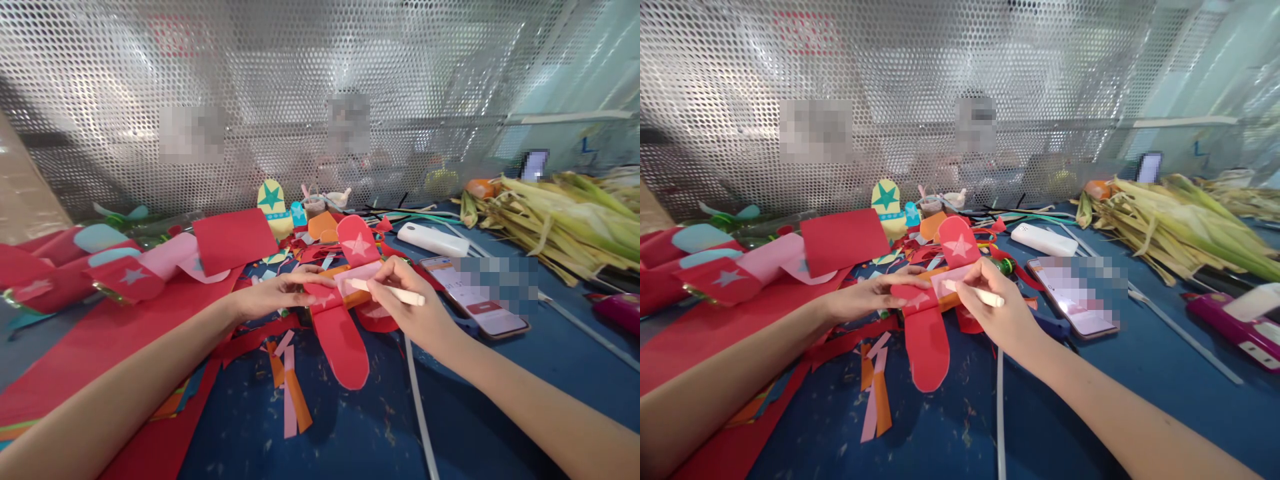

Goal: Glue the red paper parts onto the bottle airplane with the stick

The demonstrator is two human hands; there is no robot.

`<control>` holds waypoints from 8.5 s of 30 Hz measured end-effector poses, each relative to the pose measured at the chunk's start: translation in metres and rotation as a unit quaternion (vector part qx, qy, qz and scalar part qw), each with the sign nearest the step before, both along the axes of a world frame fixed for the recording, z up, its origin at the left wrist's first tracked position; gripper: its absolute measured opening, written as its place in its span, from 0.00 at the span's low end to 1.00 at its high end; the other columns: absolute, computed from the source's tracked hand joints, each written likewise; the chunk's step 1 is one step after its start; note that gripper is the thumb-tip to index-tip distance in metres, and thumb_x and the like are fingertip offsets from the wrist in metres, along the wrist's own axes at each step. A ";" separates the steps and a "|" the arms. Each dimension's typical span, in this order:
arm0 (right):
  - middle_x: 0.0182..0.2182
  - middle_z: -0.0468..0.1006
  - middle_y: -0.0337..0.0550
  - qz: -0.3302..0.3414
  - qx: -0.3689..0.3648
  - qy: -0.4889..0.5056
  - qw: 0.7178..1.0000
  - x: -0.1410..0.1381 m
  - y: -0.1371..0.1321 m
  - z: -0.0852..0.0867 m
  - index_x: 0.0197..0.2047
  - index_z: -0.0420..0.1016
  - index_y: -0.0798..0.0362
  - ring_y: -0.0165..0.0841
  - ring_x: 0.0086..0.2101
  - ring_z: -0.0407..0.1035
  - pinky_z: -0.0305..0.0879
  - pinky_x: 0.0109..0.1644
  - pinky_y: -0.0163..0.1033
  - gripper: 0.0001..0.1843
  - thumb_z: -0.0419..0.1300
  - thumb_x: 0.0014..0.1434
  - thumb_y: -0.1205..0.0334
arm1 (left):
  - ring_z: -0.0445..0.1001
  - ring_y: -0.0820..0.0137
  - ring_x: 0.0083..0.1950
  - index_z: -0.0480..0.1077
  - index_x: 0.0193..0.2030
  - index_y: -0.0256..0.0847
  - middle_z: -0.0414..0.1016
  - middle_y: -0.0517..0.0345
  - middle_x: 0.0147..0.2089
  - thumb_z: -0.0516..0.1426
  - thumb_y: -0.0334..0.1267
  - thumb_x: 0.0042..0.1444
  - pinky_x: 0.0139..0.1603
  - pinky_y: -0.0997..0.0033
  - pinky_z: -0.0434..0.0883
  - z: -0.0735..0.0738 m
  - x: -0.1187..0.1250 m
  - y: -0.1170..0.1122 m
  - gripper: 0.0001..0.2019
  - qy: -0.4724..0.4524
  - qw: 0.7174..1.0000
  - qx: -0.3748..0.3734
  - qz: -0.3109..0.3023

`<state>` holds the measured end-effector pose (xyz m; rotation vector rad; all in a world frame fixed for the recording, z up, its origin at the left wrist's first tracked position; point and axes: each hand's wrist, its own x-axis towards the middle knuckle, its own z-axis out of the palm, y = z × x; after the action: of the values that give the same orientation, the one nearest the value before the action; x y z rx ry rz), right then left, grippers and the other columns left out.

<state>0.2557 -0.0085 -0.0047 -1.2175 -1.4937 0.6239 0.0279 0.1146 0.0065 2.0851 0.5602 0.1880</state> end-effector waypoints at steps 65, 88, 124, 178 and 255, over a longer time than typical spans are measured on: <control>0.21 0.64 0.32 -0.019 -0.014 -0.017 1.000 0.000 0.000 0.002 0.28 0.57 0.48 0.27 0.21 0.61 0.58 0.25 0.34 0.11 0.55 0.59 0.58 | 0.45 0.55 0.73 0.69 0.58 0.56 0.53 0.63 0.72 0.57 0.59 0.55 0.71 0.54 0.46 -0.001 -0.001 0.001 0.25 -0.001 1.000 -0.005 -0.001; 0.24 0.65 0.34 0.002 -0.019 -0.002 1.000 0.000 -0.001 -0.001 0.29 0.59 0.49 0.27 0.25 0.63 0.61 0.28 0.34 0.10 0.56 0.60 0.58 | 0.43 0.55 0.74 0.69 0.58 0.58 0.54 0.65 0.71 0.57 0.59 0.55 0.71 0.52 0.44 -0.002 -0.002 0.002 0.24 -0.001 1.000 -0.005 -0.005; 0.25 0.69 0.35 0.024 -0.035 -0.004 0.999 -0.001 -0.003 0.003 0.30 0.60 0.49 0.28 0.25 0.65 0.61 0.27 0.34 0.10 0.57 0.58 0.56 | 0.46 0.56 0.73 0.69 0.58 0.57 0.56 0.63 0.70 0.57 0.57 0.57 0.71 0.53 0.46 -0.002 -0.002 0.002 0.23 -0.011 1.000 -0.008 -0.013; 0.25 0.66 0.34 0.019 -0.025 0.006 0.999 0.001 -0.001 0.000 0.30 0.58 0.49 0.29 0.25 0.66 0.63 0.28 0.36 0.10 0.55 0.59 0.57 | 0.47 0.56 0.73 0.71 0.56 0.55 0.57 0.62 0.70 0.59 0.57 0.55 0.70 0.55 0.47 -0.004 -0.001 0.002 0.23 -0.031 0.999 -0.016 -0.007; 0.21 0.65 0.32 -0.076 -0.009 -0.030 0.997 0.008 0.002 -0.003 0.27 0.56 0.48 0.28 0.22 0.60 0.55 0.27 0.35 0.13 0.57 0.58 0.58 | 0.52 0.57 0.71 0.71 0.55 0.50 0.57 0.58 0.69 0.61 0.54 0.53 0.68 0.56 0.53 0.003 0.004 -0.007 0.24 -0.036 0.996 -0.080 0.033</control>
<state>0.2633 -0.0064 -0.0075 -1.3597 -1.4326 0.5033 0.0320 0.1080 0.0090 1.8983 0.5810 0.2473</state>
